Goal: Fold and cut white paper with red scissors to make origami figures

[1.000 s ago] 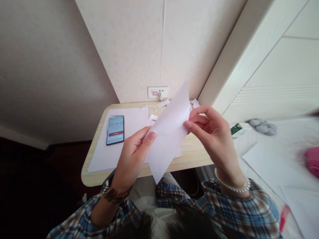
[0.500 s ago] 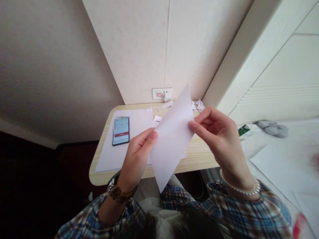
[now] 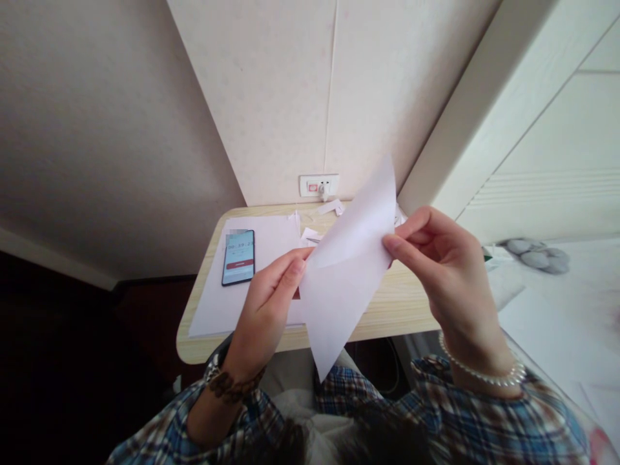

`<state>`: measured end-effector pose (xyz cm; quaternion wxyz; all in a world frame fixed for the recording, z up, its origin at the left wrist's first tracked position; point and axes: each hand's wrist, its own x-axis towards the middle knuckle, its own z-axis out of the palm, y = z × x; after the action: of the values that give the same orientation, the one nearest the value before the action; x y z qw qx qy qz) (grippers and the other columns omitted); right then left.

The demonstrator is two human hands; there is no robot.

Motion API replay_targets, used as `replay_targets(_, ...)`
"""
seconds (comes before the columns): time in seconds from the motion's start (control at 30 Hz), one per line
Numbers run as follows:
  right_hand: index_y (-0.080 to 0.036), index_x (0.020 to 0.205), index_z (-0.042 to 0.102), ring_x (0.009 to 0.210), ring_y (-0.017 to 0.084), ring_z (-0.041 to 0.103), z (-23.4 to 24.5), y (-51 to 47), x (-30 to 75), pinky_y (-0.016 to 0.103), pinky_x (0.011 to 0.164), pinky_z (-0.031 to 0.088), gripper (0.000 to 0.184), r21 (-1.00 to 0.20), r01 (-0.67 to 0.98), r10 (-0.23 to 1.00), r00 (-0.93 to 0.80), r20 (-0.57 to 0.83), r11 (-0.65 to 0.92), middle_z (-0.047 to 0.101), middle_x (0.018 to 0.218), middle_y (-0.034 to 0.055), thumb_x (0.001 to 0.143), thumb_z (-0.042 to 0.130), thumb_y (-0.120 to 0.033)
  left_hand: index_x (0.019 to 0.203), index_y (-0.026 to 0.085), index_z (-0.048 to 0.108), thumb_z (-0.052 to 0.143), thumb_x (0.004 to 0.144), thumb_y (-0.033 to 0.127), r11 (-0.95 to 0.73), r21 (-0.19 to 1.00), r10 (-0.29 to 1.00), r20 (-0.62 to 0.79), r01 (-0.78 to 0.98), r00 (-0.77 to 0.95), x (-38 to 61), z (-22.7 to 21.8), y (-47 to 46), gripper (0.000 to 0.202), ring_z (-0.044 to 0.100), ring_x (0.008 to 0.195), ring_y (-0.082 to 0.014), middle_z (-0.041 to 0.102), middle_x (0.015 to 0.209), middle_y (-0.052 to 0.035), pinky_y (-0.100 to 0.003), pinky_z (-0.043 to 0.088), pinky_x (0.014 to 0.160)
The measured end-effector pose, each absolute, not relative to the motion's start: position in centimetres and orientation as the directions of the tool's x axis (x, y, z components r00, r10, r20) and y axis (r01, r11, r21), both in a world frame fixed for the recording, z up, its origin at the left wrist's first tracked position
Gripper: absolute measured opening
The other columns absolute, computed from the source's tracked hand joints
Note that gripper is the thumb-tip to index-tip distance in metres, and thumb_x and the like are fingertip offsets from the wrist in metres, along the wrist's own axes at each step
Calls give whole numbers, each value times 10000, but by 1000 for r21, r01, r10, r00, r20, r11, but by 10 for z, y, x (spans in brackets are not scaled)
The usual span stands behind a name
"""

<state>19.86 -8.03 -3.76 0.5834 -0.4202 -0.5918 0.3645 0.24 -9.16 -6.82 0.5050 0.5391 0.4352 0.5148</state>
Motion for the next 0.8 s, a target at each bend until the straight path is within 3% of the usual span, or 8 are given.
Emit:
replay_targets(0.1,-256,695,601,560,123,584,-38,-79,199,285,531,515,176,-914,100,916,45,398,392,606,628,-24,819,679,-158,1108,247,697,531,897,413,-129,992,990,128,12,52,2,-68,-91,316,634,896,-193,719,1053,-30,-274,482,787)
replay_targets(0.27,-253,692,596,556,117,577,-36,-78,197,270,514,512,178,-906,119,912,16,410,405,598,625,-25,810,688,-158,1050,249,707,644,815,418,-108,991,989,115,-78,90,1,-62,-89,297,663,689,-160,754,868,-22,-228,505,576)
replay_targets(0.37,-249,695,592,561,109,576,-35,-79,195,254,521,515,173,-910,132,918,-3,396,393,591,623,-29,812,686,-162,1039,234,703,698,779,354,-47,993,989,62,-107,137,2,-60,-88,286,678,645,-164,758,767,-15,-219,510,535)
replay_targets(0.6,-239,764,586,573,109,592,-35,-77,193,240,520,511,122,-934,86,938,-30,344,346,602,631,-37,799,697,-201,1056,213,719,658,813,372,-64,998,994,65,-20,85,1,-65,-83,298,677,702,-179,762,831,-39,-225,500,555)
replay_targets(0.8,-235,842,587,564,111,586,-33,-80,191,239,526,499,87,-934,127,941,22,338,333,601,607,-44,825,664,-198,1043,218,729,672,806,327,0,991,995,14,-135,103,2,-65,-82,267,660,712,-166,762,852,-34,-218,485,585)
